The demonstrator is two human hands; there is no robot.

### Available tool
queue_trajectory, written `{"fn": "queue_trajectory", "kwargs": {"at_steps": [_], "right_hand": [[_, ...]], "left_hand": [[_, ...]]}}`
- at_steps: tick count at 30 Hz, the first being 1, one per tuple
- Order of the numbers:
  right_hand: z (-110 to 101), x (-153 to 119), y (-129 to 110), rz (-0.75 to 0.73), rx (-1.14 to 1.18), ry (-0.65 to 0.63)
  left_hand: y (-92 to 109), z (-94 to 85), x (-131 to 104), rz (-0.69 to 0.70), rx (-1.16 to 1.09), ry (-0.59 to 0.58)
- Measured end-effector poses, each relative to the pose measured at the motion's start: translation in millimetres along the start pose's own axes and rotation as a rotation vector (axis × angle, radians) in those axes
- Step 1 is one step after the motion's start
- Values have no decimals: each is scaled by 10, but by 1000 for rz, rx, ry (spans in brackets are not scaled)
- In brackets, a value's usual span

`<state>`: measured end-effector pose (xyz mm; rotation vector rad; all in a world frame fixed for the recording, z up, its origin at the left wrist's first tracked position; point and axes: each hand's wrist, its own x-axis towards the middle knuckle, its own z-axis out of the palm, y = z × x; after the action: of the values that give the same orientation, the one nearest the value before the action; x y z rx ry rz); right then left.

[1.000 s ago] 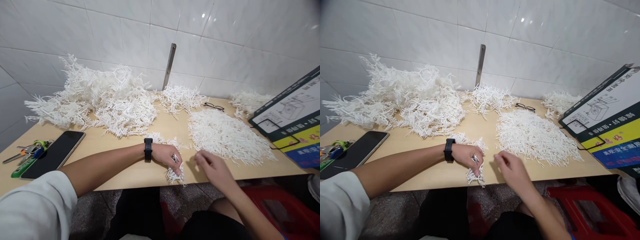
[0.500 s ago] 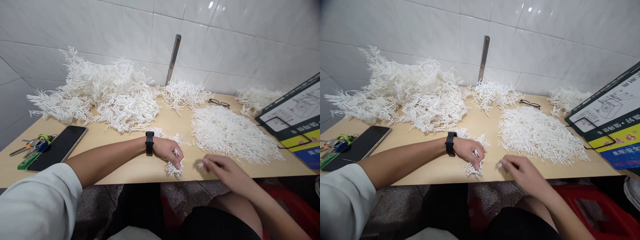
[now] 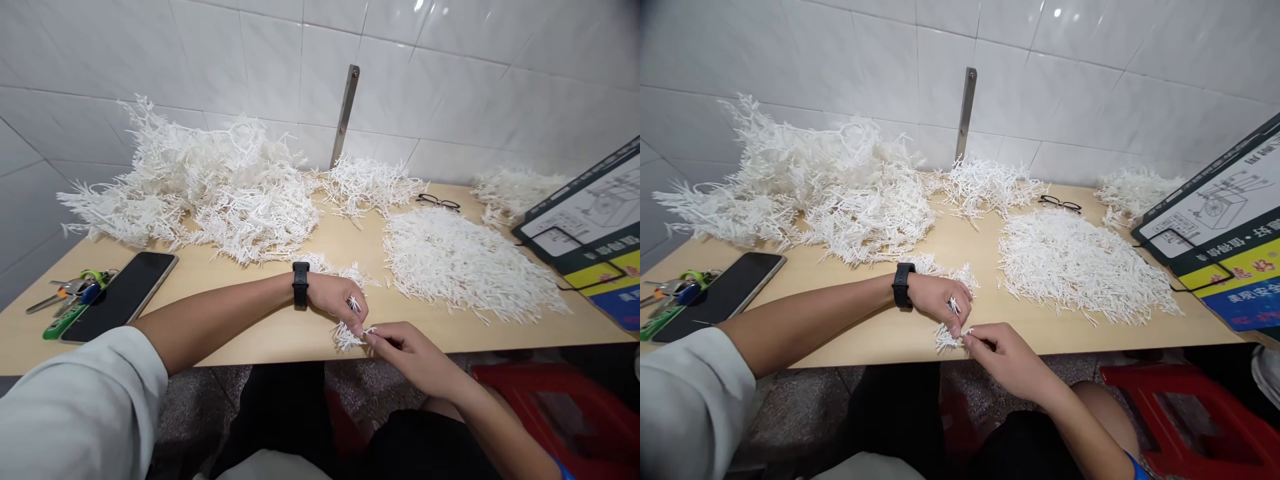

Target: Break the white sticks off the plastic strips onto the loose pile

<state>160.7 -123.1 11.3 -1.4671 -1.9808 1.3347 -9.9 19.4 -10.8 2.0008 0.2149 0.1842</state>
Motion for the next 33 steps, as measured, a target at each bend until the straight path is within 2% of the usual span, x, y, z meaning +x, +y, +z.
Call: {"fn": "queue_trajectory", "kwargs": {"at_steps": [3, 5, 9, 12, 14, 15, 17, 19, 20, 23, 25, 29, 33], "right_hand": [[-67, -54, 19, -7, -69, -41], [-131, -49, -18, -18, -103, -101], [-346, -19, -125, -21, -143, -248], [-622, -55, -88, -25, -239, -277], [-809, -74, 13, 13, -352, -171], [-879, -71, 73, 46, -428, -67], [-934, -39, 173, 116, -607, 224], [-865, 14, 206, 151, -696, 443], [-790, 43, 192, 141, -660, 443], [-492, 120, 80, 41, -328, 169], [-307, 157, 9, 9, -132, 66], [-94, 163, -24, -9, 20, 50], [-91, -19, 62, -55, -59, 6]], "left_hand": [[26, 20, 35, 10, -61, -257], [38, 50, 50, 38, -99, -248], [32, 53, 20, 33, -135, -125], [11, -29, -19, -20, -151, -191], [-1, -81, -27, -30, -164, -217], [-5, -96, -25, -24, -170, -207], [-4, -102, -15, -1, -176, -163], [-1, -87, -9, 16, -167, -129], [0, -77, -10, 18, -159, -119], [-16, -56, -16, 10, -143, -111], [-35, -48, -12, 18, -140, -109], [-50, -46, 10, 39, -152, -146], [-22, -113, -6, 18, -172, -199]]}}
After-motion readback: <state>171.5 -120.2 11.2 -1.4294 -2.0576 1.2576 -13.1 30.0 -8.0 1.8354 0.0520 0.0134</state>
